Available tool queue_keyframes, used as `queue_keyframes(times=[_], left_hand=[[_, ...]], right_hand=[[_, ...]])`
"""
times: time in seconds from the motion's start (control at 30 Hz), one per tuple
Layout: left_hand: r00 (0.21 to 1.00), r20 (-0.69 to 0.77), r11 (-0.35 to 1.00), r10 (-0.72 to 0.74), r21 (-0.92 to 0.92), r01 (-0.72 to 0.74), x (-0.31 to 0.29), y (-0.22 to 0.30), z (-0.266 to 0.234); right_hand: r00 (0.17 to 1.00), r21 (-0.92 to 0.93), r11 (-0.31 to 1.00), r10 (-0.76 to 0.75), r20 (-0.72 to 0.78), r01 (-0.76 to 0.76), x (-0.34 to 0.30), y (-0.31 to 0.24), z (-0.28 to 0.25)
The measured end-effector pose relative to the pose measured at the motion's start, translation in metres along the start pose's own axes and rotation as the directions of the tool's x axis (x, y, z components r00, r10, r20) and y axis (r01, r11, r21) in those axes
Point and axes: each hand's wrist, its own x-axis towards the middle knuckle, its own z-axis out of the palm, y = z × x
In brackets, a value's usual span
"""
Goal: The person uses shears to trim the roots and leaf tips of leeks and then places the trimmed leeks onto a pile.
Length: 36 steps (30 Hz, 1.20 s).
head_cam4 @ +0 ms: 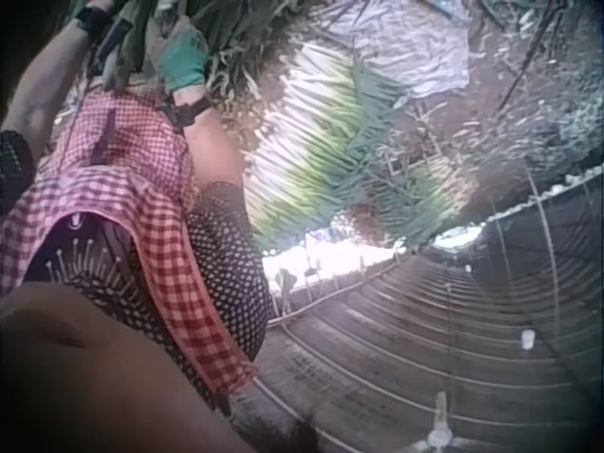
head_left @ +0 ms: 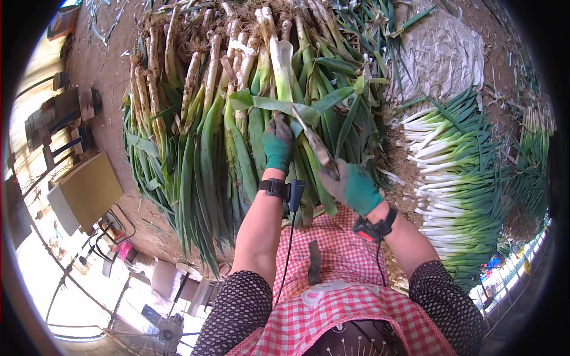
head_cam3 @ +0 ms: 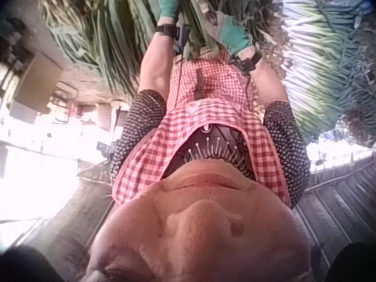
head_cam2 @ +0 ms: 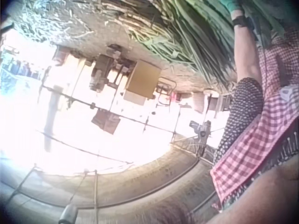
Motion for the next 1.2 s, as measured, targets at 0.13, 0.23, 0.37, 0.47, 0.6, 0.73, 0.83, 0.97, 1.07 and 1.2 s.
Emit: queue_keyframes(times=[0.13,0.23,0.37,0.47,0.6,0.73,0.83,0.97,1.07,1.2], left_hand=[[0.993,0.103,0.977,-0.057,-0.199,0.076,-0.009,0.024,-0.002],[0.921,0.327,0.864,-0.211,-0.379,0.332,-0.009,0.027,-0.006],[0.936,0.334,0.948,-0.110,-0.248,0.200,-0.012,0.017,-0.018],[0.947,0.285,0.986,0.148,0.031,-0.163,-0.018,0.015,-0.022],[0.962,0.269,0.995,0.050,0.070,-0.071,-0.036,0.048,-0.009],[0.969,0.214,0.992,0.127,-0.016,-0.126,-0.041,0.053,-0.013],[0.966,0.256,0.958,-0.045,-0.265,0.114,-0.029,0.048,-0.011],[0.879,0.469,0.951,-0.086,-0.224,0.212,-0.038,0.058,-0.003],[0.891,0.453,0.962,0.030,-0.254,0.097,-0.037,0.032,-0.019],[0.881,0.449,0.811,-0.149,-0.454,0.369,-0.055,0.017,-0.009]], right_hand=[[0.999,-0.018,0.999,-0.051,0.002,0.051,-0.036,0.028,0.016],[0.985,-0.117,0.984,-0.148,-0.093,0.137,-0.027,0.034,0.025],[0.997,-0.001,0.999,0.039,-0.069,-0.039,0.020,0.001,0.006],[0.997,-0.084,0.995,0.052,-0.058,-0.057,0.054,-0.009,0.008],[0.989,-0.059,0.988,0.138,-0.046,-0.140,0.115,-0.005,0.003],[0.981,-0.035,0.982,0.188,0.046,-0.187,0.171,-0.033,-0.009],[0.988,-0.135,0.981,0.148,0.033,-0.142,0.194,-0.050,-0.016],[0.990,-0.222,0.967,0.104,-0.092,-0.122,0.184,-0.029,-0.021],[0.983,-0.291,0.956,-0.019,-0.181,-0.035,0.155,-0.034,-0.009],[0.987,-0.352,0.935,-0.013,-0.159,-0.044,0.132,-0.023,-0.007]])
